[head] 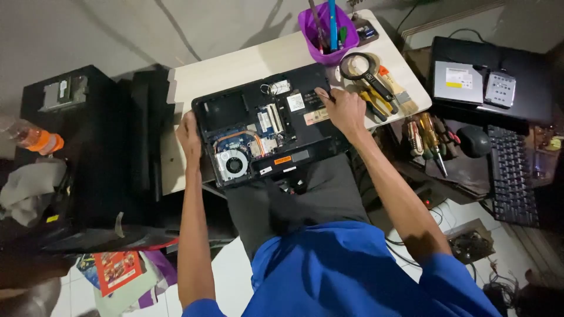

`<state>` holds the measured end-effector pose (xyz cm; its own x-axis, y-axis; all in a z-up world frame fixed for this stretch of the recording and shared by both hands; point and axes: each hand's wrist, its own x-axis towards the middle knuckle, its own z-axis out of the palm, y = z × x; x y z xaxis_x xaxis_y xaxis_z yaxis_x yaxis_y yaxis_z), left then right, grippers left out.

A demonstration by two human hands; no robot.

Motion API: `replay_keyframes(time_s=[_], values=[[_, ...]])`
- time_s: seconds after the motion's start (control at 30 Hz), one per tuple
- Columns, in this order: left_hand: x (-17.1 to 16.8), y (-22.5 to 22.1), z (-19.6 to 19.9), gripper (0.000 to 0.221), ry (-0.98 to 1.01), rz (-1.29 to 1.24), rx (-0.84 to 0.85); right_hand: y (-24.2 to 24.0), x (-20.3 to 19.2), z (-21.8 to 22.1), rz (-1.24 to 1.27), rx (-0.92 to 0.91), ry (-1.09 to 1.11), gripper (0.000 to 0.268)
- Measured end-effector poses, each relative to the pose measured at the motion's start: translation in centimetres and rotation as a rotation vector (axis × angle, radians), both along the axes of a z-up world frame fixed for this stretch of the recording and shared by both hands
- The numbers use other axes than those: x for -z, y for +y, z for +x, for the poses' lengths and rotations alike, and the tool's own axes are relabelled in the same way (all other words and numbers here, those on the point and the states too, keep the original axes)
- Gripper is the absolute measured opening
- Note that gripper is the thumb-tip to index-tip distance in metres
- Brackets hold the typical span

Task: Inspecting and manipulating internal laptop components including RAM modules and connectors

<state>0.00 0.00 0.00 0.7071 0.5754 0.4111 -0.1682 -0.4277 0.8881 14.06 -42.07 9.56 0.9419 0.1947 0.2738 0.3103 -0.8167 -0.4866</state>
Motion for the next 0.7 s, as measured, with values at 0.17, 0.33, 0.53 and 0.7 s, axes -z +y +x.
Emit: replay_keyframes(time_s=[0.17,0.33,0.53,0.7], values=[[-3.1,-2.6,-0.6,0.040,-0.067,-0.011,0.040,0.1,0.8,0.4,-0.026,-0.010,-0.022,0.062],[-3.5,-3.2,-1.0,0.033,-0.090,-0.010,0.018,-0.1,1.2,0.6,-0.057,-0.081,-0.056,0.053],[-4.7,-3.9,-1.4,0.035,0.047,0.042,-0.106,0.1,3.1,1.5,-0.036,-0.118,-0.074,0.062],[-4.6,-4.1,-1.4,0.042,0.157,-0.049,-0.083,0.0,4.9,2.4,-0.031,-0.102,-0.047,0.065]])
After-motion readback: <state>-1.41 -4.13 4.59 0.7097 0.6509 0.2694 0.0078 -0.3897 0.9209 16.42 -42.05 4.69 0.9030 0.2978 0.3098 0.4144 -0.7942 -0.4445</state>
